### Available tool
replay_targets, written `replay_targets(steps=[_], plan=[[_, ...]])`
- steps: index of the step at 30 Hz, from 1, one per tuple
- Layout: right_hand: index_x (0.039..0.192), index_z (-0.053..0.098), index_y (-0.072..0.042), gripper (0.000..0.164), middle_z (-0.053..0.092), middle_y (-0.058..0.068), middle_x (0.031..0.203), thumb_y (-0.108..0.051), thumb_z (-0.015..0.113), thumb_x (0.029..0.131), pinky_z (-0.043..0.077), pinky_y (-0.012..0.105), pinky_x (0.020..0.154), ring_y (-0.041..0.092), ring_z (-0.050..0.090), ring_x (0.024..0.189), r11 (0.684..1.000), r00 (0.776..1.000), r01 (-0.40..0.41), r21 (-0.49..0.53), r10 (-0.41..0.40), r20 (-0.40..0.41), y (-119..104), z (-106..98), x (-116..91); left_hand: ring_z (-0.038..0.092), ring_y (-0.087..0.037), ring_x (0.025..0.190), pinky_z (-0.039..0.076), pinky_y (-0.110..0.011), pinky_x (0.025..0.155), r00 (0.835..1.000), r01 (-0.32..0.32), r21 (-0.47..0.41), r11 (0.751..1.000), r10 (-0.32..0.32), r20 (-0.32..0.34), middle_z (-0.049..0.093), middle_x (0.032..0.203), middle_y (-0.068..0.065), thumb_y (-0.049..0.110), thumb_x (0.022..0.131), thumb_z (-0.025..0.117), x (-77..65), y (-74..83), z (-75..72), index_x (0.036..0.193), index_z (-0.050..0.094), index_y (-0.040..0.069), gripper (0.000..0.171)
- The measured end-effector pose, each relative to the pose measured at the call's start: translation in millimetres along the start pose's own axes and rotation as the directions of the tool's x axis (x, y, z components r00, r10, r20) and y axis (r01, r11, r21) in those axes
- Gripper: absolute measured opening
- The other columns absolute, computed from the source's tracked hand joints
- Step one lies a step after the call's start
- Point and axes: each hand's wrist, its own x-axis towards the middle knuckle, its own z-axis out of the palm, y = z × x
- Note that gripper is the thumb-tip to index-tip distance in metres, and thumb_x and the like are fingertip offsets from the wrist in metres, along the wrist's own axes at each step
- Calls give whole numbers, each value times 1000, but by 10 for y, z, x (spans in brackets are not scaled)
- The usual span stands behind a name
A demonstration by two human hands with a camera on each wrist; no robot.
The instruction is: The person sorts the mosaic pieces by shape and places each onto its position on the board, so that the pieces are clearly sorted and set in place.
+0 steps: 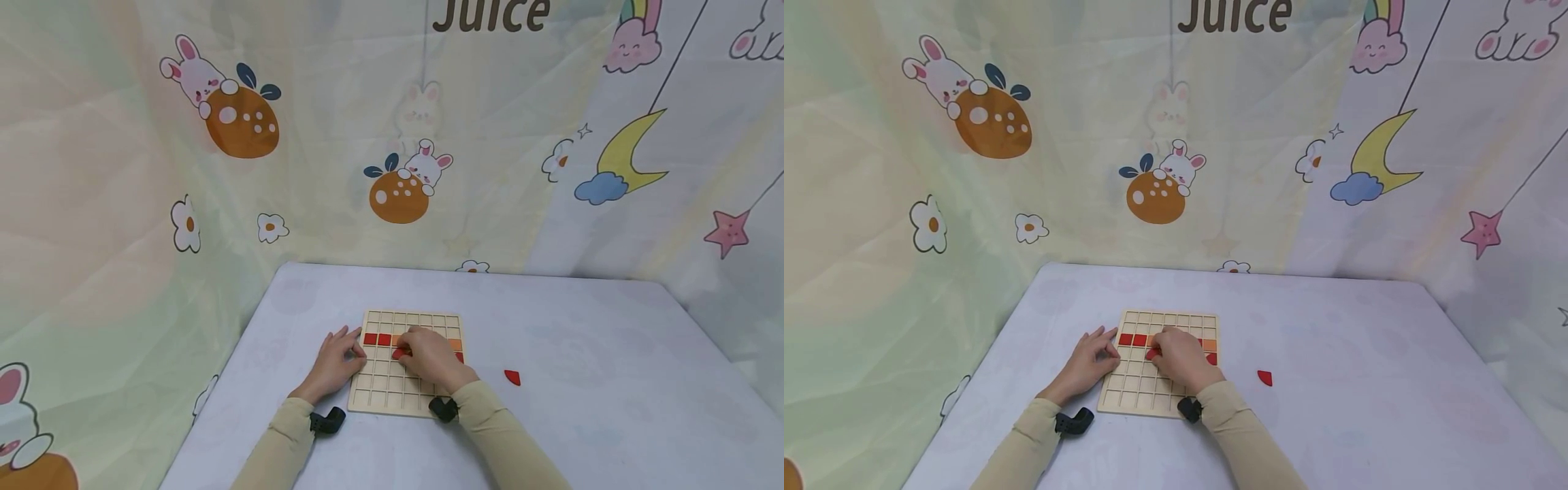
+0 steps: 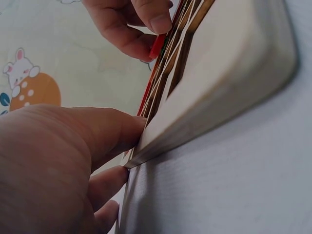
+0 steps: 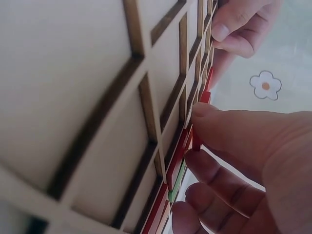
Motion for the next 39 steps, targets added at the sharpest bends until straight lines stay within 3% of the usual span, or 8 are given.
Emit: replay_targets(steps=[15, 26, 39], plan=[[107, 73, -14, 24, 63, -4, 91, -19, 76, 84, 50, 26, 70, 10, 53, 78, 999, 1000, -31, 45, 31, -2, 16, 13, -34, 23, -35, 146, 3, -53, 120, 1000, -7, -11, 1000, 7, 1, 45, 150, -11, 16, 86, 72, 11, -6, 15, 79, 61, 25, 17], [103, 73, -13, 19, 62, -3, 92, -19, 74, 85, 48, 25, 64, 9, 54, 75, 997, 996, -33, 75, 39, -76, 118, -91, -228, 23, -35, 147, 3, -52, 120, 1000, 8, 6, 1000, -8, -1, 45, 150, -11, 15, 86, 72, 17, -7, 11, 79, 61, 24, 16], [92, 72, -15, 11, 60, -7, 87, -22, 75, 84, 48, 28, 67, 9, 54, 74, 982, 981, -158, 106, 169, -99, 349, -162, -446, 23, -35, 146, 3, -52, 120, 1000, 14, 5, 1000, -14, -9, 45, 149, -11, 15, 86, 73, 4, 20, 21, 78, 61, 24, 17]])
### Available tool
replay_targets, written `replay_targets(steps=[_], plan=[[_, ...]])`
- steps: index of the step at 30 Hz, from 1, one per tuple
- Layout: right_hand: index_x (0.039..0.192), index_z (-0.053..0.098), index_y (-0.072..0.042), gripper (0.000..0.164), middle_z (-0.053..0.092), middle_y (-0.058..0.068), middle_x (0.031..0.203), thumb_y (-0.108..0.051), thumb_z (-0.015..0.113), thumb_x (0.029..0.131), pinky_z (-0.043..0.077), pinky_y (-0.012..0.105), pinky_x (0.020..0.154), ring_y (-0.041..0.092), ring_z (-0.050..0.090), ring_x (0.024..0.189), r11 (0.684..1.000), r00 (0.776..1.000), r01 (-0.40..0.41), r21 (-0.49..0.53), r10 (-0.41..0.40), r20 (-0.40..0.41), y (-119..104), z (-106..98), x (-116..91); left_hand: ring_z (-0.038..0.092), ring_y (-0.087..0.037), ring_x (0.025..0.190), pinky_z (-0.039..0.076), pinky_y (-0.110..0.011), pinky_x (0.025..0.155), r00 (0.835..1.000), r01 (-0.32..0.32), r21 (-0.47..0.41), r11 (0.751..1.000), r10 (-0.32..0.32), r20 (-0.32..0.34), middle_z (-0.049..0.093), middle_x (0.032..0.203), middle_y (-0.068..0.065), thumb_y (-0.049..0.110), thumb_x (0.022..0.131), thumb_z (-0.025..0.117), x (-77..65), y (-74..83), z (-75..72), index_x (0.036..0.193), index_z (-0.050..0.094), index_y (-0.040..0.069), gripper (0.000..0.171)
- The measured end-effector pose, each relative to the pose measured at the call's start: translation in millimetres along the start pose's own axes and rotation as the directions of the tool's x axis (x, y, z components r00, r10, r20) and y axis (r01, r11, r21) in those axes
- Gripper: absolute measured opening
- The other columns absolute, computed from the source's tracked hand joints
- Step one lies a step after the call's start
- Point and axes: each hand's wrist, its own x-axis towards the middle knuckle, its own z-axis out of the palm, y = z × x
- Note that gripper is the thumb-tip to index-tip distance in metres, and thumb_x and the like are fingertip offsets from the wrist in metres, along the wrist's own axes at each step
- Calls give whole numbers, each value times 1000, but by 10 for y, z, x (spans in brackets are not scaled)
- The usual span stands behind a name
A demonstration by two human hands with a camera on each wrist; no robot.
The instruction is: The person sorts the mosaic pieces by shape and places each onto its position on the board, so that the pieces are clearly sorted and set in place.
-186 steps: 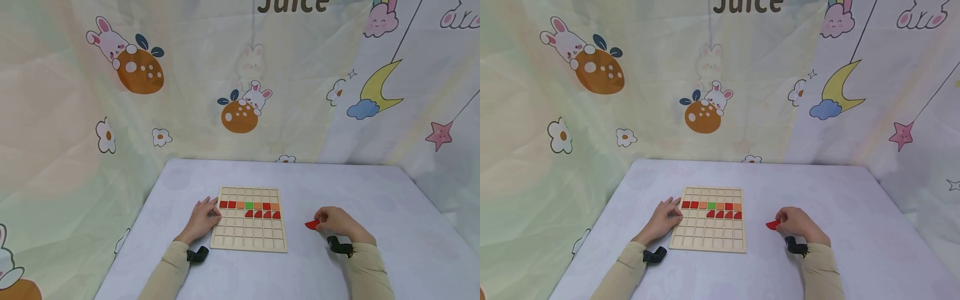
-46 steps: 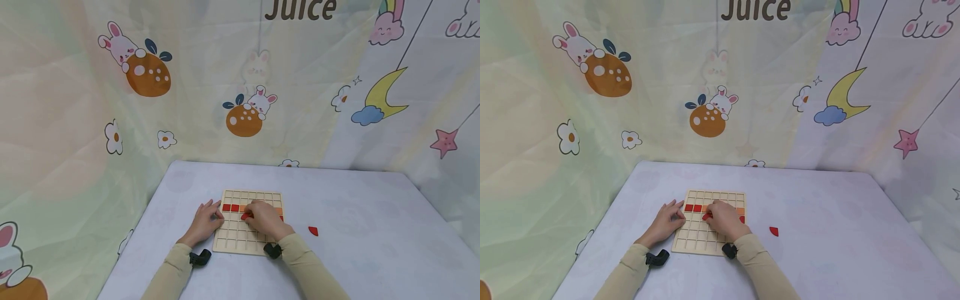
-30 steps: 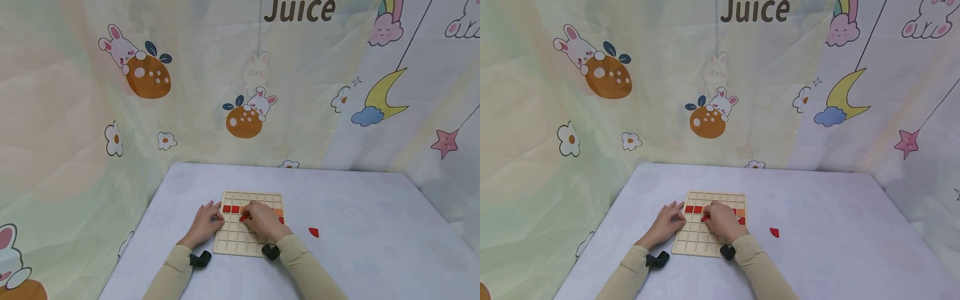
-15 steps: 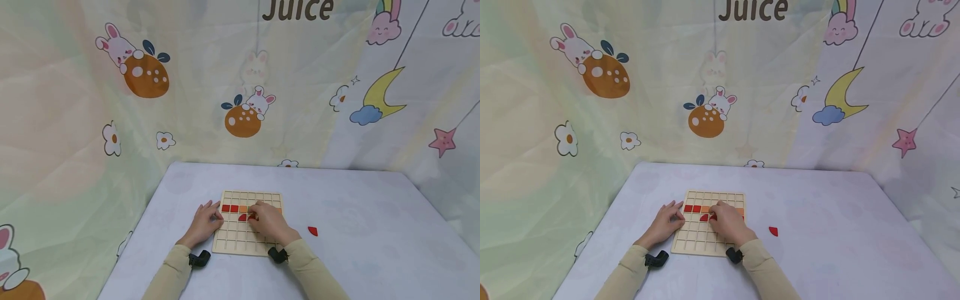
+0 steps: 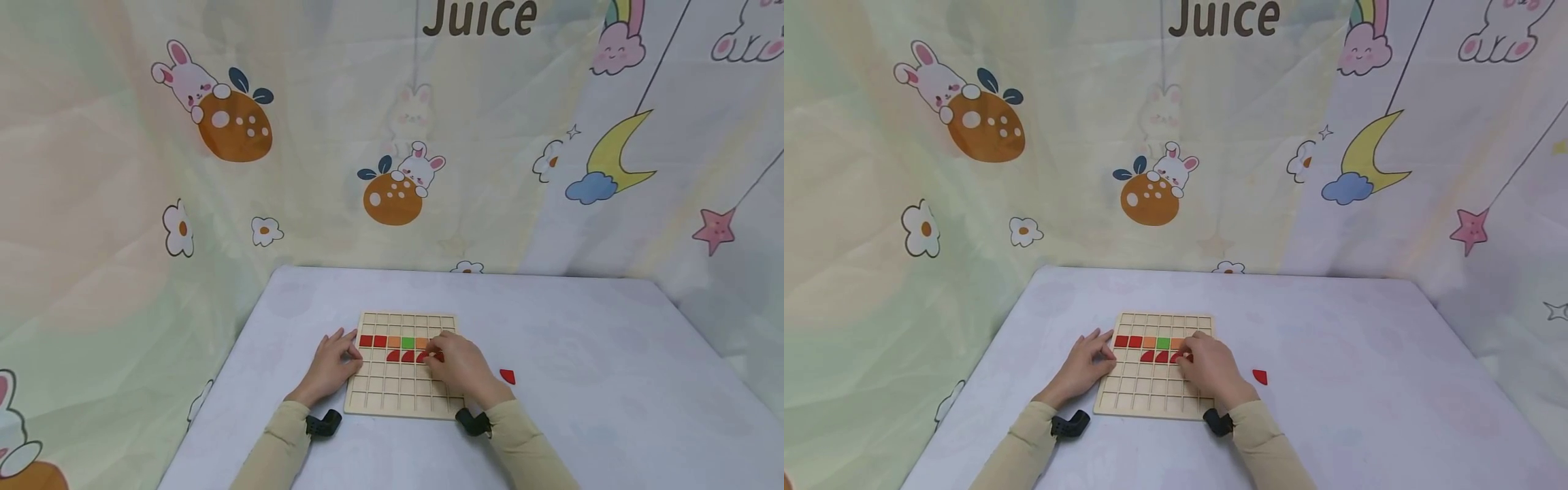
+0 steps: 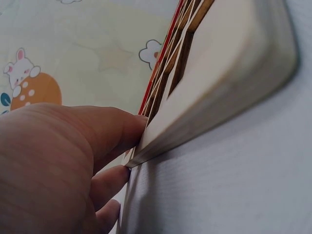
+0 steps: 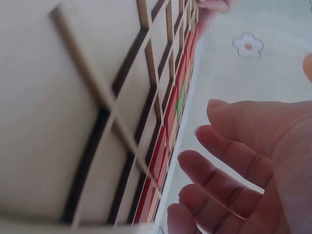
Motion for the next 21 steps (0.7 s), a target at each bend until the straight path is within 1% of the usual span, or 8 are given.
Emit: replay_targets(steps=[3, 6, 12, 18, 21], plan=[[89, 71, -16, 7, 60, -9, 86, -21, 75, 84, 48, 28, 66, 9, 52, 72, 999, 1000, -30, 15, 30, -8, 64, -39, -45, 23, -35, 147, 3, -51, 121, 1000, 5, 3, 1000, -5, 3, 45, 149, -11, 15, 86, 72, -5, 2, -1, 78, 61, 24, 17], [87, 71, -17, 6, 60, -9, 85, -21, 76, 84, 49, 28, 66, 10, 54, 73, 998, 998, -61, 19, 61, -19, 141, -94, -79, 22, -35, 147, 3, -51, 121, 1000, 12, 7, 1000, -12, 4, 45, 150, -11, 15, 86, 72, -8, 2, 3, 78, 61, 24, 16], [94, 72, -15, 10, 65, -3, 93, -23, 73, 87, 51, 32, 67, 15, 58, 79, 991, 991, -131, -8, 131, -26, 366, -244, -124, 23, -35, 147, 3, -51, 121, 1000, 8, 16, 1000, -8, 7, 45, 150, -11, 16, 86, 71, -7, -5, 21, 79, 61, 24, 15], [95, 72, -12, 12, 67, 1, 95, -21, 72, 87, 53, 38, 69, 19, 61, 80, 988, 988, -152, -30, 151, -30, 573, -395, -192, 23, -35, 146, 4, -51, 121, 1000, -1, 19, 1000, 1, 11, 45, 150, -11, 17, 87, 71, 3, -17, 17, 79, 60, 24, 16], [95, 72, -12, 12, 67, 2, 94, -21, 72, 87, 52, 37, 67, 19, 60, 79, 986, 987, -161, -33, 160, -27, 660, -436, -221, 23, -35, 147, 4, -51, 121, 1000, -3, 16, 1000, 3, 10, 45, 150, -11, 16, 86, 71, 10, -20, 6, 80, 59, 24, 16]])
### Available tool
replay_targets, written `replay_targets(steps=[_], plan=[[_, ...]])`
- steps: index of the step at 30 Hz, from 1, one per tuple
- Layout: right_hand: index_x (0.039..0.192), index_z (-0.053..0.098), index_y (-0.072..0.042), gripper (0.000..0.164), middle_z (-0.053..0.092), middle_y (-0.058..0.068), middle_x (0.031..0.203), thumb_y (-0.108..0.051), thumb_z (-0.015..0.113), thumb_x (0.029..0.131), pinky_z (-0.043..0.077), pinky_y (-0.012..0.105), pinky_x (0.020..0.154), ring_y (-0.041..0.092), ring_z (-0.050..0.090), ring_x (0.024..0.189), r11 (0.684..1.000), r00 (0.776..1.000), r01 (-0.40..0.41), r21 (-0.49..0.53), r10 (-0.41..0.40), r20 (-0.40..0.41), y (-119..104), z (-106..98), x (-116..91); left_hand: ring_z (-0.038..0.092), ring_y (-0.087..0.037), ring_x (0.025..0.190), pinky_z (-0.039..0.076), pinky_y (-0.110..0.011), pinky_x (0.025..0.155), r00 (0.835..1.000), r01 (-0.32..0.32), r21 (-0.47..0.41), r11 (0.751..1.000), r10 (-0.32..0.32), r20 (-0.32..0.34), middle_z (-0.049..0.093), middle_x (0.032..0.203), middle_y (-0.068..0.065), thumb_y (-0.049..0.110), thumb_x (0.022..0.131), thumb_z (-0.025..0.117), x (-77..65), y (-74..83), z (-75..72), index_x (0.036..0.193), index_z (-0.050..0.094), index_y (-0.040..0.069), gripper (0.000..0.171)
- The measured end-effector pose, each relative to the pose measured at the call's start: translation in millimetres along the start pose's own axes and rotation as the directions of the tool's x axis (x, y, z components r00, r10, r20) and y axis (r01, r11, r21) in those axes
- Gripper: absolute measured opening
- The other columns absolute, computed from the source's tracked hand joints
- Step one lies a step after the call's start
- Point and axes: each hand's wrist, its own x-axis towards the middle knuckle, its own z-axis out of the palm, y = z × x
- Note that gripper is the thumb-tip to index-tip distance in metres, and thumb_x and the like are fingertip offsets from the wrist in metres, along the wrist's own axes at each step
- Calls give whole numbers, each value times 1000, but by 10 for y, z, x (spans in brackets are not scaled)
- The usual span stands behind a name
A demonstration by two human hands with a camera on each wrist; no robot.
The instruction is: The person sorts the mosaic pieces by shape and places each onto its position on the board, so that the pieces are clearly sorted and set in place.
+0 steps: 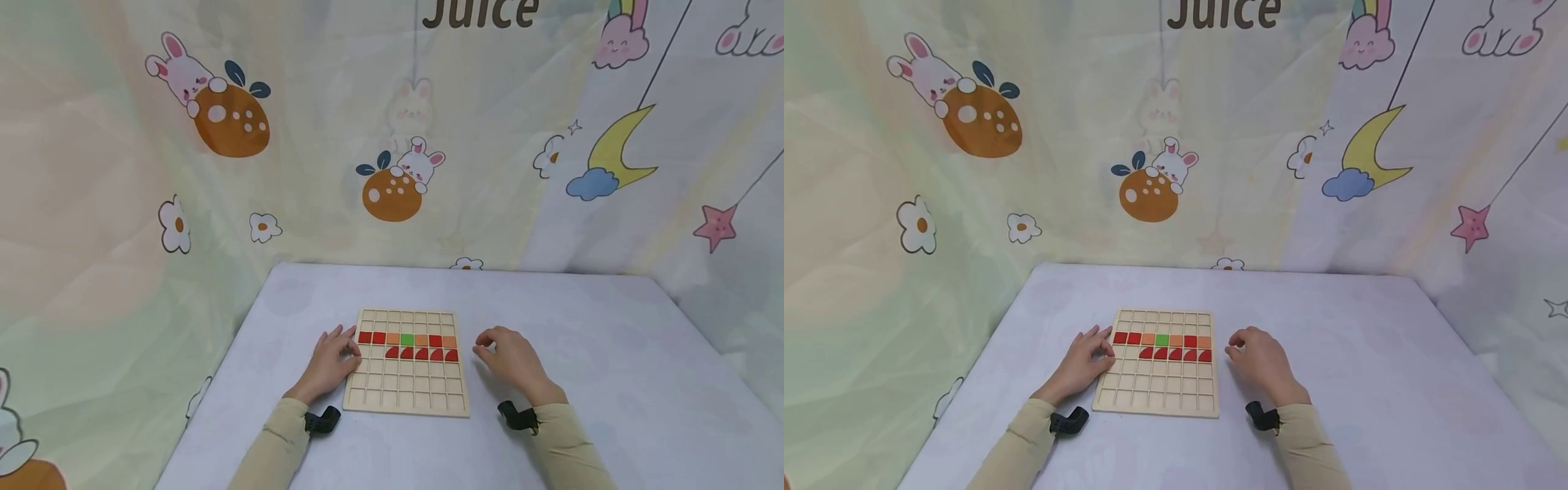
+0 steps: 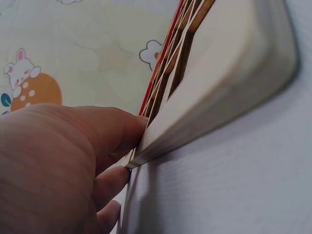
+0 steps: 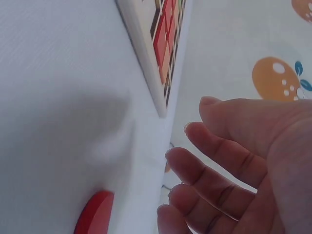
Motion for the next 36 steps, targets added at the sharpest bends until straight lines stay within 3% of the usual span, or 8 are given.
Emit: replay_targets(steps=[7, 11, 18, 22, 28, 36], plan=[[97, 71, -9, 15, 66, 2, 88, -21, 70, 89, 49, 31, 60, 15, 57, 66, 999, 999, -40, 35, 39, 26, 149, -68, -17, 22, -34, 147, 3, -50, 121, 1000, -1, -6, 1000, 1, 11, 44, 150, -11, 16, 87, 71, 6, 1, -18, 81, 59, 23, 15], [99, 71, -8, 16, 68, 3, 94, -21, 70, 90, 52, 33, 66, 17, 58, 76, 998, 997, -56, 42, 53, 60, 204, -128, -26, 22, -34, 147, 2, -49, 121, 1000, -7, -10, 1000, 7, 13, 44, 150, -11, 16, 87, 71, 12, 3, -28, 81, 59, 23, 15], [101, 70, -9, 14, 67, 0, 93, -17, 69, 89, 50, 31, 65, 18, 58, 82, 994, 979, -72, 83, 54, 197, 317, -213, -87, 22, -35, 147, 3, -51, 121, 1000, -9, -14, 1000, 9, 16, 44, 150, -12, 16, 86, 71, 7, 0, -28, 80, 59, 23, 16], [97, 70, -10, 12, 66, 0, 91, -6, 65, 88, 51, 33, 67, 18, 59, 82, 995, 975, -38, 90, 17, 223, 408, -244, -105, 22, -35, 147, 3, -51, 121, 1000, -3, -13, 1000, 3, 14, 44, 150, -12, 16, 86, 71, 6, 2, -25, 80, 59, 23, 16], [97, 69, -8, 31, 67, 1, 92, 11, 52, 79, 54, 38, 74, 19, 59, 84, 994, 968, -14, 105, -13, 252, 528, -270, -103, 22, -35, 147, 3, -51, 121, 1000, -4, -9, 1000, 4, 6, 44, 150, -12, 15, 86, 71, 7, 0, -23, 80, 59, 23, 16], [98, 69, -7, 29, 64, 1, 91, 9, 61, 75, 54, 38, 73, 20, 57, 83, 991, 958, -58, 118, 22, 284, 533, -263, -113, 22, -34, 147, 3, -51, 121, 1000, 0, -5, 1000, 0, 10, 44, 150, -11, 15, 86, 71, 5, 0, -15, 80, 59, 23, 16]])
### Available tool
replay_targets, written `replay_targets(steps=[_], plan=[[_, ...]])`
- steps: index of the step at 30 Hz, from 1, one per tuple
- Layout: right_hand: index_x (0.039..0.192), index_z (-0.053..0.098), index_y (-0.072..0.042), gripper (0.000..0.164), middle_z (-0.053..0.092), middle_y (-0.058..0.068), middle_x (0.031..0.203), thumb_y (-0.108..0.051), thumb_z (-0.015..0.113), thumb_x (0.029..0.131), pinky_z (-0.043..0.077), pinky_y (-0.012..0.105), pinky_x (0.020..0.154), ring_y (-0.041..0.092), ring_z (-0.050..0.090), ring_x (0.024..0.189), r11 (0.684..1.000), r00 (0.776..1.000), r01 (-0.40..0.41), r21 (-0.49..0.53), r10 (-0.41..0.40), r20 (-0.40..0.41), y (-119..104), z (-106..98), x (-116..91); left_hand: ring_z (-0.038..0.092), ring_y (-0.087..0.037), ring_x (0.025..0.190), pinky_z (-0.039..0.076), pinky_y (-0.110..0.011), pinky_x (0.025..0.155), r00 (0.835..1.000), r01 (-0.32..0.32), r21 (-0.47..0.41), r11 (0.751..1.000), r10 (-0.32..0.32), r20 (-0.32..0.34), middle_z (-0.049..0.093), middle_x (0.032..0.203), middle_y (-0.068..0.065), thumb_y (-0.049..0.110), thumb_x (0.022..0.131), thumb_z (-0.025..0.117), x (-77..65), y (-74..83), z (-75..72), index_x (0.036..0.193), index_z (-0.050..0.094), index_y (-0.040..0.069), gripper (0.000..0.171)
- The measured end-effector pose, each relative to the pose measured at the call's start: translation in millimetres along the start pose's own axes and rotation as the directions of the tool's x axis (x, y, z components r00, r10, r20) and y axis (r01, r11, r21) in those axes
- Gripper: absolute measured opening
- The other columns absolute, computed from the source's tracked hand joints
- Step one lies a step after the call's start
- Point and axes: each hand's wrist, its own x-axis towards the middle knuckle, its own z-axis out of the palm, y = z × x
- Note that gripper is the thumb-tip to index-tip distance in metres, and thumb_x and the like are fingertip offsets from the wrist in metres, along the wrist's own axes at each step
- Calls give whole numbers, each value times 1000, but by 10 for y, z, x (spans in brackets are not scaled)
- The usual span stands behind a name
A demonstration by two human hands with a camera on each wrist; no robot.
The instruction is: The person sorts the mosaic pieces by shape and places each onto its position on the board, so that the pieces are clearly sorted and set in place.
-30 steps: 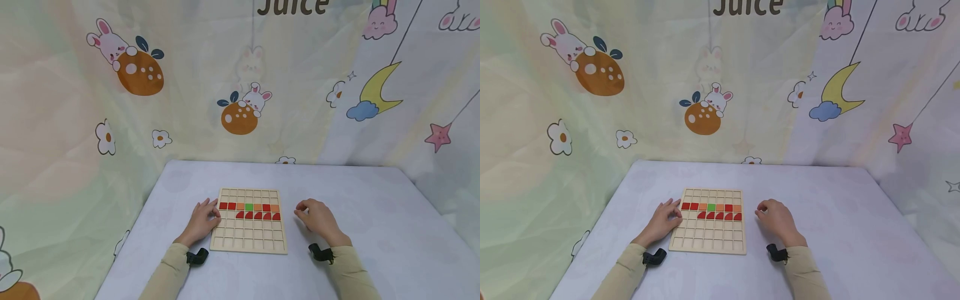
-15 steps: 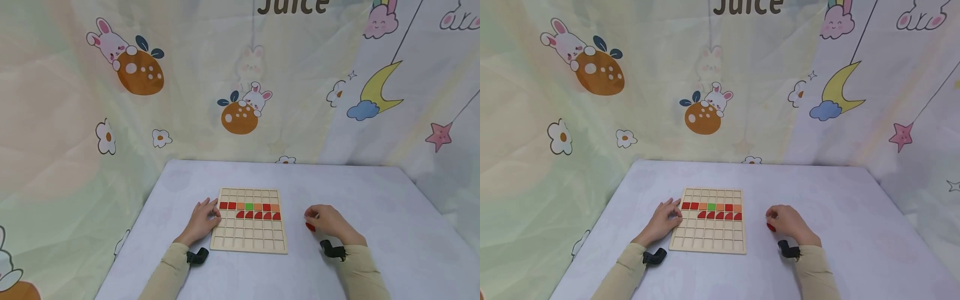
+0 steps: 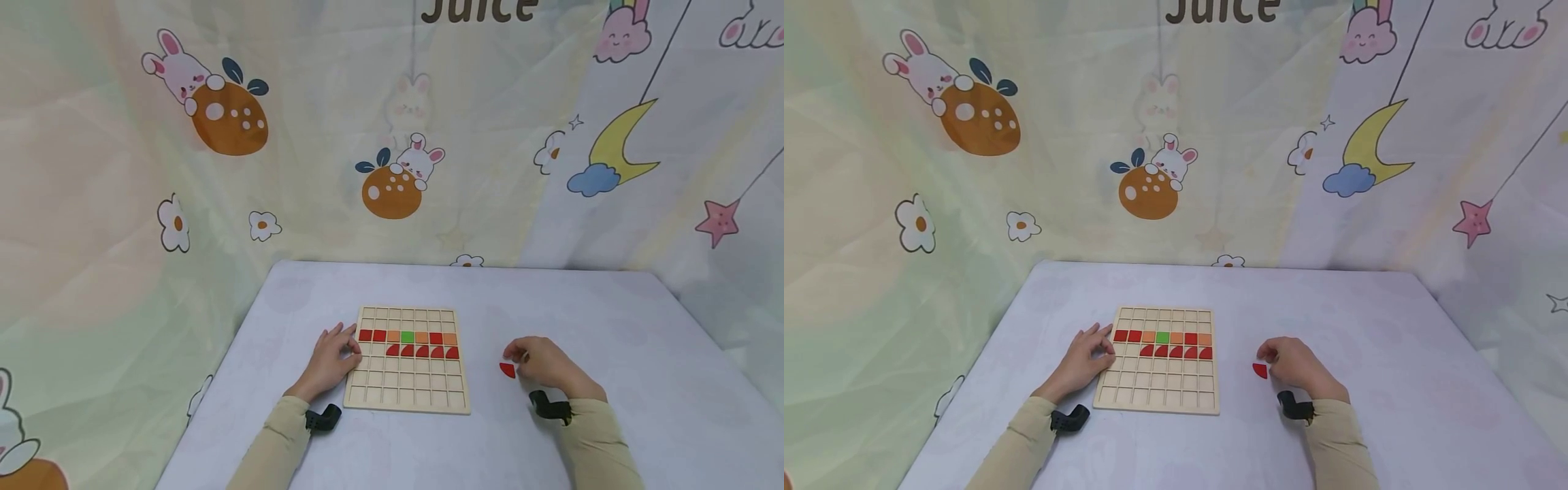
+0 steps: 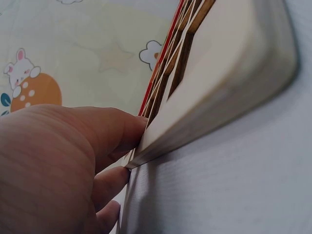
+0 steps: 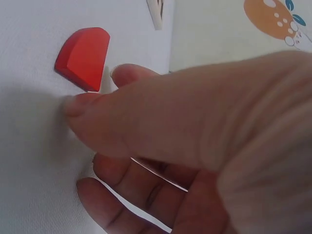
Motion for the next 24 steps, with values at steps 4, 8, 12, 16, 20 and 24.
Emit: replay_targets(steps=[4, 8, 12, 16, 20, 24], plan=[[98, 68, -7, 27, 63, 2, 89, 7, 66, 75, 54, 36, 72, 19, 56, 82, 1000, 1000, -19, 25, 18, 14, -38, 17, -3, 22, -34, 147, 4, -51, 121, 1000, 0, 3, 1000, 0, -2, 44, 150, -11, 15, 86, 71, 1, -5, 4, 80, 59, 23, 16], [98, 68, -8, 25, 61, 2, 86, 3, 70, 76, 53, 34, 70, 19, 54, 80, 999, 999, -34, 29, 33, 17, -79, 65, 21, 22, -34, 147, 3, -51, 121, 1000, 1, -2, 1000, -1, -1, 44, 150, -11, 16, 86, 71, -5, -14, 7, 80, 59, 24, 16], [101, 67, -10, 25, 58, 1, 85, -2, 74, 78, 51, 31, 68, 19, 52, 80, 999, 999, -43, 11, 43, 9, -126, 130, 59, 23, -35, 147, 3, -51, 121, 1000, -6, -12, 1000, 6, -3, 44, 150, -11, 15, 86, 71, -11, -11, 2, 80, 59, 24, 16], [105, 68, -12, 29, 58, 2, 86, -3, 76, 78, 52, 29, 66, 20, 53, 81, 999, 999, -42, 20, 42, 0, -168, 173, 74, 23, -35, 147, 3, -51, 120, 1000, -10, -17, 1000, 10, -4, 44, 150, -12, 15, 86, 71, -10, -6, 1, 80, 59, 24, 16], [103, 69, -12, 27, 59, 2, 86, -1, 75, 79, 52, 29, 65, 20, 53, 81, 999, 999, -32, 30, 32, -4, -182, 178, 74, 22, -35, 147, 3, -51, 120, 1000, -9, -13, 1000, 9, -3, 44, 150, -11, 15, 86, 71, -4, -5, 5, 79, 59, 24, 17], [100, 68, -10, 23, 57, 1, 83, -2, 75, 80, 51, 27, 63, 19, 52, 80, 999, 1000, -25, 25, 25, -10, -166, 175, 75, 22, -35, 147, 3, -52, 120, 1000, -7, -8, 1000, 7, -4, 44, 150, -12, 15, 86, 71, -1, -1, 3, 79, 59, 24, 16]])
